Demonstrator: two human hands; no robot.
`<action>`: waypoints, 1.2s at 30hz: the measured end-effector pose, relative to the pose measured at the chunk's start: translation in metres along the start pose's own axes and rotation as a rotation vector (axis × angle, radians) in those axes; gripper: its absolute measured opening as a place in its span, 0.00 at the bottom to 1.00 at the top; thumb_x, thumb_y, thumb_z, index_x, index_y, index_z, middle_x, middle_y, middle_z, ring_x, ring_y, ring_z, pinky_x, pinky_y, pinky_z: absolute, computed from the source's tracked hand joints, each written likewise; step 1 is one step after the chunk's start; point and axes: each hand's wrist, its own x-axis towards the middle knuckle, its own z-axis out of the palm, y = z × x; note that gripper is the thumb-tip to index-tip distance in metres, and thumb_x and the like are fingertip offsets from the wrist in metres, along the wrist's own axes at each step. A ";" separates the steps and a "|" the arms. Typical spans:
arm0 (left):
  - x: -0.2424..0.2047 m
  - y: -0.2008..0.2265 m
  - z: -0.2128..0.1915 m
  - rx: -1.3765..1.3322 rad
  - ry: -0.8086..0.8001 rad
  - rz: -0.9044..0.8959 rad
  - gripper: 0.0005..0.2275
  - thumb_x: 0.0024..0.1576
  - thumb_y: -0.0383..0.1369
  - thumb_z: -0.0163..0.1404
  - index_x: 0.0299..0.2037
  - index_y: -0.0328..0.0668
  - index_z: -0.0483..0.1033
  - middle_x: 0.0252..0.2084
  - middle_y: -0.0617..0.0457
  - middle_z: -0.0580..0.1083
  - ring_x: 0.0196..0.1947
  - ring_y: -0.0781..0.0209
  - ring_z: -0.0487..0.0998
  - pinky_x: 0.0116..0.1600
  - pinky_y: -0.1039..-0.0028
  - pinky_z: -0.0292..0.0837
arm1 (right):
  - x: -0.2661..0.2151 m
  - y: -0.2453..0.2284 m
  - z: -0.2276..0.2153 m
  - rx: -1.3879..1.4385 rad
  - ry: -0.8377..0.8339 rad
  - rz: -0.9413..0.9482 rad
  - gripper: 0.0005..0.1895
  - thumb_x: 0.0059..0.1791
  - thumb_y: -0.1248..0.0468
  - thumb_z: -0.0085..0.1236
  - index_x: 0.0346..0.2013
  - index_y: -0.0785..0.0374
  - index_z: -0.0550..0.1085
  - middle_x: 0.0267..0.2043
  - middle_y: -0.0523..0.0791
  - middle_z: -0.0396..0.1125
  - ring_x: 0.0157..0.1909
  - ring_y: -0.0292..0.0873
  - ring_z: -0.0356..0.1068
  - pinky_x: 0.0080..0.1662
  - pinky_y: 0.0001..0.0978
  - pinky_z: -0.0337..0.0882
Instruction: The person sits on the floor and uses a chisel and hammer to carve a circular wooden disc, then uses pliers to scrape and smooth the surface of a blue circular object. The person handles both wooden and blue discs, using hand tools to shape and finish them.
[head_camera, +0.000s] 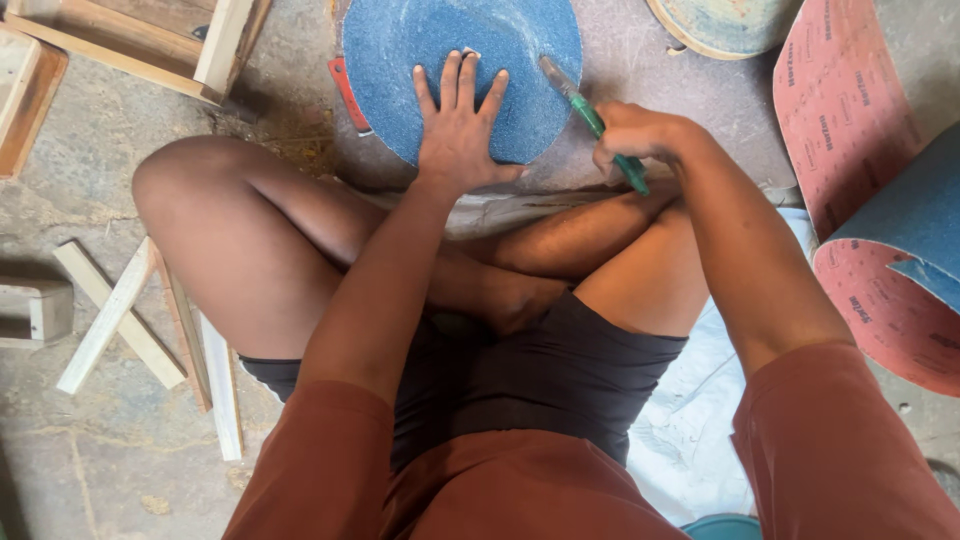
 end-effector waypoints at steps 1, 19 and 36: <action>-0.001 0.001 0.000 -0.005 -0.014 0.000 0.58 0.35 0.68 0.61 0.75 0.51 0.52 0.74 0.32 0.48 0.76 0.36 0.37 0.70 0.28 0.25 | 0.003 0.005 -0.002 -0.001 -0.025 -0.008 0.22 0.32 0.69 0.61 0.38 0.68 0.67 0.30 0.52 0.67 0.31 0.47 0.68 0.32 0.41 0.66; 0.001 -0.005 0.002 -0.028 0.021 0.012 0.57 0.35 0.65 0.64 0.75 0.50 0.53 0.74 0.32 0.48 0.76 0.35 0.38 0.70 0.26 0.26 | -0.039 0.053 0.064 1.554 -0.227 -0.611 0.22 0.44 0.66 0.55 0.52 0.65 0.64 0.36 0.43 0.57 0.32 0.37 0.60 0.23 0.21 0.62; -0.012 0.097 0.041 -0.117 0.045 -0.141 0.49 0.54 0.55 0.54 0.71 0.18 0.44 0.74 0.23 0.40 0.76 0.33 0.36 0.76 0.46 0.29 | -0.033 0.081 0.071 2.132 0.175 -0.745 0.16 0.39 0.69 0.52 0.42 0.64 0.69 0.32 0.43 0.61 0.36 0.39 0.63 0.27 0.26 0.59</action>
